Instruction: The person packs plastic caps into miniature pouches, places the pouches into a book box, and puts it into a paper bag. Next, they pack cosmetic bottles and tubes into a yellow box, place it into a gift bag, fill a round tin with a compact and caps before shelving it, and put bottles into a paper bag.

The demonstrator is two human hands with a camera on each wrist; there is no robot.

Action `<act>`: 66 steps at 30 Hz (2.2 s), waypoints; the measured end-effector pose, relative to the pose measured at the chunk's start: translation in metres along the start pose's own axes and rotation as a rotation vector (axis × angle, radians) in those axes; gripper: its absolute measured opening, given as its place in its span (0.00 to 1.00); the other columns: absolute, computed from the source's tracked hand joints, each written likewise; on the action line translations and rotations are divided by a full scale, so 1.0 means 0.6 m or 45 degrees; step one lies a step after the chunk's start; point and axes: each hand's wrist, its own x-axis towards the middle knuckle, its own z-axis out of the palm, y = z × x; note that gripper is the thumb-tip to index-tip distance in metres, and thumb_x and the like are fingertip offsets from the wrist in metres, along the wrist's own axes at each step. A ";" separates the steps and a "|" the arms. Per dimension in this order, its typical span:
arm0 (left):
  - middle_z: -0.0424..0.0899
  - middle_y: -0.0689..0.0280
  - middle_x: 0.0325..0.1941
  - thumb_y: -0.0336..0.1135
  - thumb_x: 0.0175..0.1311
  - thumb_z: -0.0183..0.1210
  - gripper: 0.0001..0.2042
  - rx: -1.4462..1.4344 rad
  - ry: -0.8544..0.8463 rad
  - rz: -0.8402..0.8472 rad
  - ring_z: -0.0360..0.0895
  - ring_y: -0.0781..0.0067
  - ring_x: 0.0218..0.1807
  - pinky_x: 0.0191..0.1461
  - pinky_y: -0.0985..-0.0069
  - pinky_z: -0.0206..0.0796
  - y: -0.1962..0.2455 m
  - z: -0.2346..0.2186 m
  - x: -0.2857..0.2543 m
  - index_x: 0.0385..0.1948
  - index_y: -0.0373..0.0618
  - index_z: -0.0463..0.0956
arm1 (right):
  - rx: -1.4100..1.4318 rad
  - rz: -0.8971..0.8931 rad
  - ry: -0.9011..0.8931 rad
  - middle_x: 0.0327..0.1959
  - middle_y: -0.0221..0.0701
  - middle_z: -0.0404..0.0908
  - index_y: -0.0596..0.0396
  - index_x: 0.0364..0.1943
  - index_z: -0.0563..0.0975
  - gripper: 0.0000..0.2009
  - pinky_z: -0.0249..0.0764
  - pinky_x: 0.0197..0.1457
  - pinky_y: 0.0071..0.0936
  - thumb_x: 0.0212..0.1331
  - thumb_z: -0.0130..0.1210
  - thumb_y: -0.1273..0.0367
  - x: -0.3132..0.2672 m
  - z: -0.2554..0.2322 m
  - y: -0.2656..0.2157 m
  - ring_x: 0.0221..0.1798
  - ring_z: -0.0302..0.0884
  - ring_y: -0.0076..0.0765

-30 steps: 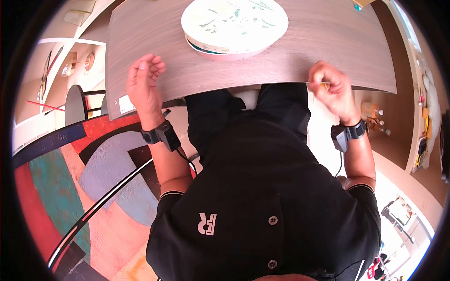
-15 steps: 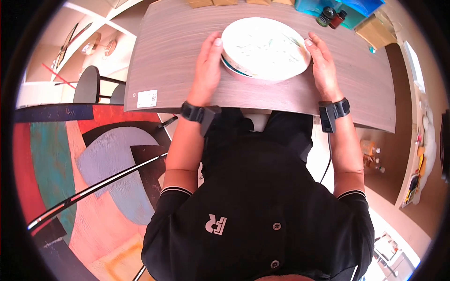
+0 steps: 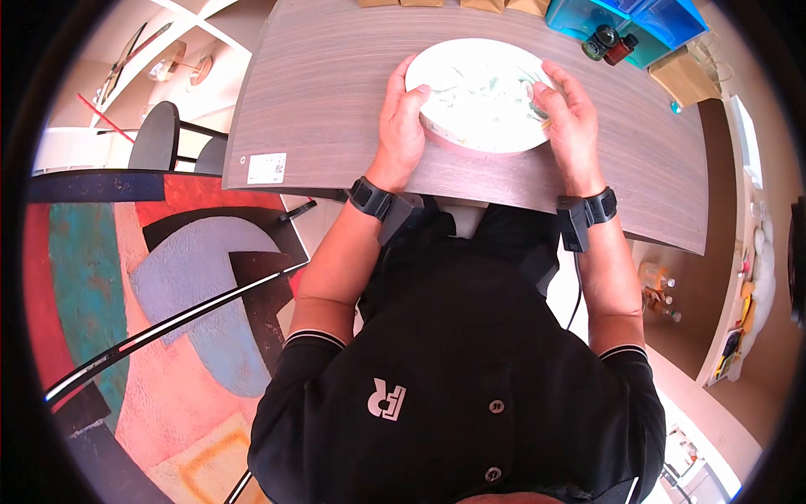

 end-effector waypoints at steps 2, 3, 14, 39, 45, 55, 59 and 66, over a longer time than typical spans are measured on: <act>0.73 0.58 0.66 0.32 0.70 0.46 0.26 -0.019 -0.001 -0.002 0.67 0.69 0.68 0.73 0.72 0.56 -0.001 0.000 -0.001 0.69 0.35 0.60 | -0.048 -0.010 0.015 0.59 0.43 0.78 0.67 0.59 0.76 0.26 0.73 0.62 0.30 0.61 0.62 0.64 -0.003 -0.002 0.003 0.59 0.77 0.36; 0.72 0.58 0.66 0.32 0.70 0.46 0.26 -0.034 -0.005 -0.004 0.67 0.69 0.68 0.73 0.72 0.55 -0.001 0.000 -0.002 0.70 0.36 0.60 | -0.093 -0.019 0.032 0.59 0.44 0.77 0.67 0.58 0.77 0.25 0.72 0.64 0.31 0.60 0.63 0.63 -0.006 -0.001 0.001 0.61 0.76 0.39; 0.69 0.56 0.69 0.27 0.67 0.44 0.29 0.014 -0.072 0.030 0.65 0.68 0.70 0.74 0.71 0.55 -0.004 -0.008 -0.010 0.72 0.36 0.57 | -0.486 -0.322 0.081 0.60 0.48 0.76 0.66 0.59 0.76 0.27 0.70 0.67 0.37 0.61 0.62 0.61 -0.029 0.005 -0.005 0.63 0.75 0.49; 0.66 0.49 0.72 0.30 0.73 0.50 0.28 0.625 -0.011 0.106 0.65 0.58 0.73 0.75 0.67 0.56 -0.002 -0.031 -0.025 0.73 0.35 0.55 | -1.122 -0.133 -0.134 0.43 0.44 0.84 0.58 0.55 0.78 0.24 0.74 0.52 0.47 0.60 0.60 0.56 -0.052 -0.012 -0.099 0.47 0.82 0.54; 0.77 0.55 0.62 0.29 0.71 0.53 0.23 0.497 0.080 -0.097 0.74 0.68 0.62 0.66 0.71 0.67 0.010 -0.036 -0.013 0.66 0.35 0.65 | -0.821 0.180 -0.318 0.38 0.49 0.84 0.62 0.48 0.80 0.28 0.76 0.51 0.45 0.62 0.57 0.47 -0.023 -0.016 -0.062 0.47 0.82 0.57; 0.79 0.58 0.57 0.22 0.65 0.49 0.21 -0.146 0.105 -0.160 0.76 0.69 0.58 0.63 0.74 0.69 -0.002 0.005 0.020 0.61 0.34 0.69 | -0.711 0.167 -0.218 0.35 0.38 0.83 0.69 0.40 0.79 0.24 0.74 0.42 0.30 0.68 0.58 0.53 -0.044 -0.012 -0.040 0.36 0.79 0.27; 0.78 0.55 0.59 0.20 0.62 0.48 0.22 -0.142 0.000 -0.236 0.76 0.68 0.59 0.64 0.72 0.70 0.001 0.028 0.047 0.60 0.32 0.68 | -0.259 0.300 -0.068 0.39 0.45 0.85 0.68 0.43 0.79 0.22 0.75 0.47 0.36 0.64 0.61 0.57 -0.063 -0.015 -0.027 0.42 0.83 0.39; 0.77 0.54 0.60 0.16 0.59 0.49 0.22 -0.090 -0.260 -0.361 0.76 0.66 0.60 0.64 0.70 0.72 0.050 0.042 0.095 0.58 0.33 0.71 | 0.338 0.420 -0.013 0.42 0.33 0.84 0.65 0.50 0.76 0.13 0.76 0.46 0.24 0.69 0.57 0.68 -0.059 -0.028 -0.022 0.42 0.81 0.26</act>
